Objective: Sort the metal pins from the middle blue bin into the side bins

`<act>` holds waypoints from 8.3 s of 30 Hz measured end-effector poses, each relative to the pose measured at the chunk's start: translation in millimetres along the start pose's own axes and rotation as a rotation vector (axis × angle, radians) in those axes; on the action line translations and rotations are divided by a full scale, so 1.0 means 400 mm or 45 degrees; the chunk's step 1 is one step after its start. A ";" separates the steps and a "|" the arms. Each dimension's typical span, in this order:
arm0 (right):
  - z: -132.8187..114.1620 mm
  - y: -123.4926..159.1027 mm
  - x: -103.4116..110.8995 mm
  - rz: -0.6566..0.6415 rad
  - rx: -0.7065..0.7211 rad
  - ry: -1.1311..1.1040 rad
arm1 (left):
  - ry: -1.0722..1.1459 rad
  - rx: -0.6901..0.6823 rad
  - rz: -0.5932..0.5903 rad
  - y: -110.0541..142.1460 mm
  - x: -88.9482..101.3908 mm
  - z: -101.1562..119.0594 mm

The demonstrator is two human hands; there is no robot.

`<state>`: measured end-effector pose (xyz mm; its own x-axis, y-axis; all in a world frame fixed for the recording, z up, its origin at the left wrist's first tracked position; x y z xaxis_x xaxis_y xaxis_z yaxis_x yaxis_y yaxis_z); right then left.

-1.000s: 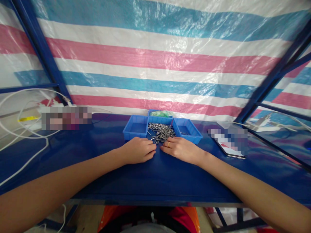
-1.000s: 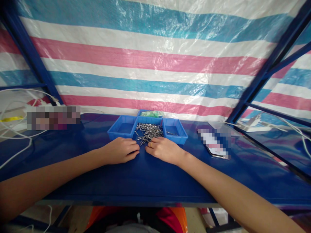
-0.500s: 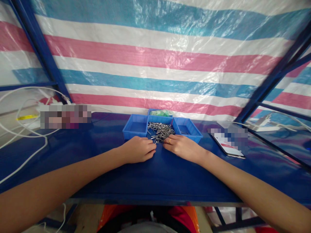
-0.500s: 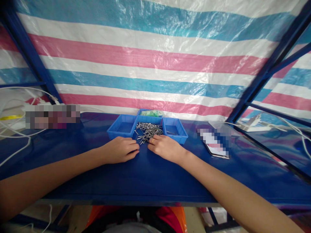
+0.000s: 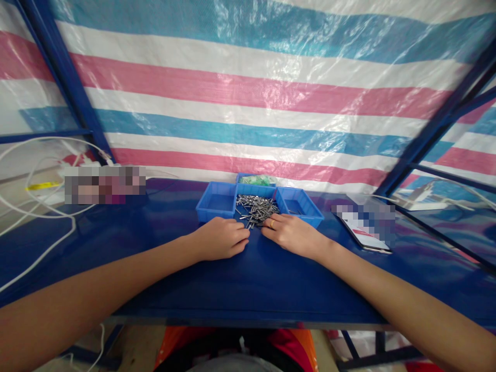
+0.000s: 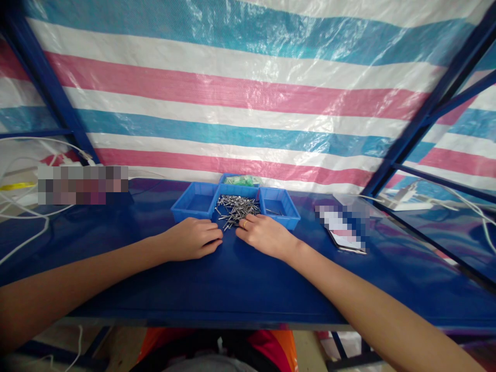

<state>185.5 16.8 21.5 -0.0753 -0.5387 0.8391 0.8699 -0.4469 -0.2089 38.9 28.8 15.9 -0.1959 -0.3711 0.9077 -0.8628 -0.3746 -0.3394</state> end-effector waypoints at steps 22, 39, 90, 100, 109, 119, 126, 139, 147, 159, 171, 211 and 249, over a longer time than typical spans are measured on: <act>-0.001 0.005 0.056 0.262 -0.165 -0.831 | 0.092 0.066 0.073 0.003 0.007 0.003; -0.008 0.001 0.040 0.113 -0.225 -1.137 | 0.303 -0.076 0.055 -0.003 0.005 0.022; -0.002 0.005 0.038 0.056 -0.240 -0.776 | 0.181 -0.023 0.011 -0.008 0.015 0.017; -0.004 0.006 0.027 0.013 -0.186 -0.842 | 0.178 0.003 0.036 -0.005 0.011 0.014; 0.003 0.010 0.026 -0.013 -0.220 -0.847 | 0.123 0.027 0.039 -0.008 0.012 0.015; 0.003 0.011 0.021 -0.010 -0.223 -0.825 | 0.041 -0.033 0.107 -0.006 0.012 0.018; 0.002 0.009 0.025 -0.009 -0.213 -0.824 | 0.104 -0.053 0.114 -0.001 0.012 0.018; -0.006 0.005 0.027 0.010 -0.186 -0.850 | 0.215 -0.114 0.337 0.001 0.024 0.024; -0.020 0.000 0.035 0.004 -0.143 -0.850 | 0.331 -0.313 0.367 0.000 0.035 0.046; -0.011 0.001 0.037 0.001 -0.173 -0.894 | 0.244 -0.109 0.255 0.002 0.025 0.034; -0.021 -0.004 0.039 -0.003 -0.161 -0.874 | 0.119 -0.093 0.229 -0.001 0.009 0.030; -0.022 0.029 -0.009 0.036 -0.219 -0.823 | 0.049 -0.204 0.132 -0.002 0.006 0.026; -0.024 0.017 -0.011 0.194 -0.332 -1.227 | 0.439 -0.292 0.368 -0.005 0.033 0.055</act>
<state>187.0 9.3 11.6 0.5538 0.1520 0.8187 0.6950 -0.6258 -0.3539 48.3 5.9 23.3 -0.5513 -0.1157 0.8263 -0.8230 -0.0874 -0.5613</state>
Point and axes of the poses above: each hand's wrist, its own y-axis away from the middle knuckle, its own x-axis out of the back of the hand, z = x × y, the point moved 5 cm from there along -y, towards the middle knuckle, and after that the axes turned 6 degrees about z, right-handed, at the moved point
